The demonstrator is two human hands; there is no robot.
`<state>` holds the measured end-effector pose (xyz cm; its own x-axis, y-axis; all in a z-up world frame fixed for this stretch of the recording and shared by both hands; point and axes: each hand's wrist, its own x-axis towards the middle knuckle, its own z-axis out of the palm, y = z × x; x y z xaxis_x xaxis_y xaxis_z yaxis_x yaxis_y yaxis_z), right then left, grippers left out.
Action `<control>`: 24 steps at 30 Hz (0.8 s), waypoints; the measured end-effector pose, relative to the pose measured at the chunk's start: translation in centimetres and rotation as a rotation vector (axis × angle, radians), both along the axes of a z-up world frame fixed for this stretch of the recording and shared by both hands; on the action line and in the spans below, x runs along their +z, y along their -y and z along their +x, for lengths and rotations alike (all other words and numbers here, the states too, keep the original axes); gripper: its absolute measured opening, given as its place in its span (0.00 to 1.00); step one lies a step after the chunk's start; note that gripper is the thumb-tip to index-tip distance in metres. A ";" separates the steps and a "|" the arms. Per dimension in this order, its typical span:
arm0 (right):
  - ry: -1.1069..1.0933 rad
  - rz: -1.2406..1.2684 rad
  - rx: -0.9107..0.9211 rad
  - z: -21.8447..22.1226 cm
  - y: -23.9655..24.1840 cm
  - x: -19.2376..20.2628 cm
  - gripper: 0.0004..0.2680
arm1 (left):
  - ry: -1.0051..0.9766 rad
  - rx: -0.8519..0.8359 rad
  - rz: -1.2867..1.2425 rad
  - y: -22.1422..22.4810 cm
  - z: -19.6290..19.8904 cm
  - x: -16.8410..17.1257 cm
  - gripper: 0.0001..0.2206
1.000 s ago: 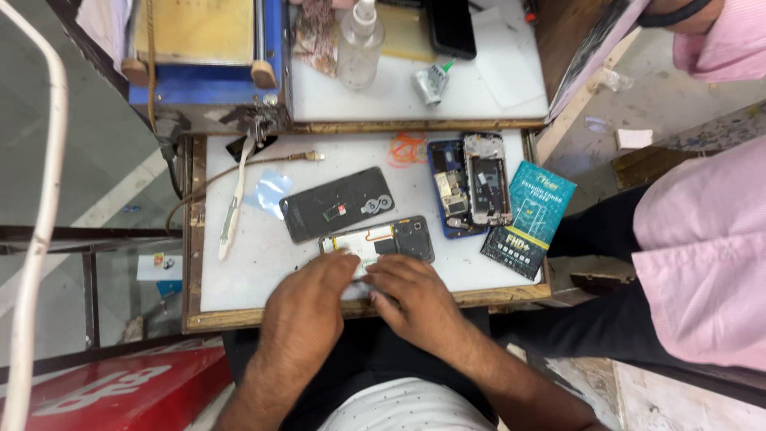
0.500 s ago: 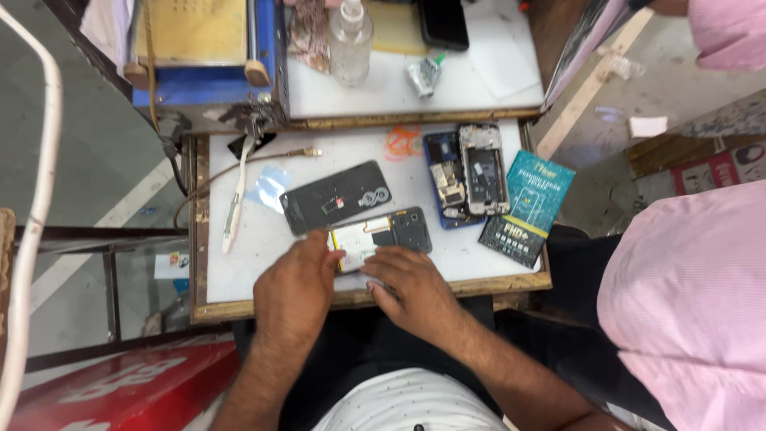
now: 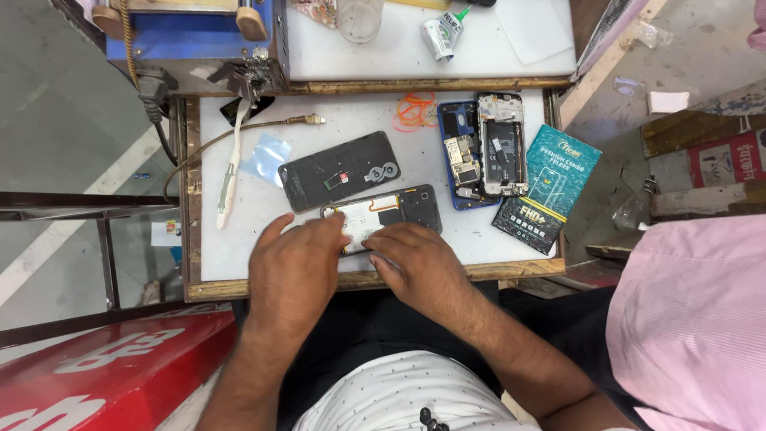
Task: The person uses a red-handled screwdriver to remove screws from a disassembled smartphone on a workbench. They then lift the back cover, inspect the internal components, and reposition the device while handling the battery and frame.
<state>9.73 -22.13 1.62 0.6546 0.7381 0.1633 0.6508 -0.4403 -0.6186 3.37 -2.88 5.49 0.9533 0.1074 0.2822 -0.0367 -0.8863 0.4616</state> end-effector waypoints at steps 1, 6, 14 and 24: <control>-0.005 0.002 0.007 0.2 -0.2 0.1 0.09 | -0.033 0.037 -0.025 -0.2 0.1 0.2 0.11; -0.005 0.019 0.020 0.8 -1.3 0.1 0.10 | 0.061 -0.145 -0.172 -1.0 0.0 0.3 0.15; 0.091 -0.040 0.018 1.4 -3.2 -0.8 0.12 | 0.038 -0.056 -0.060 -1.0 -0.7 -0.7 0.13; 0.131 -0.066 0.012 1.3 -3.6 -1.2 0.10 | 0.025 -0.044 0.010 -0.8 -0.4 0.3 0.07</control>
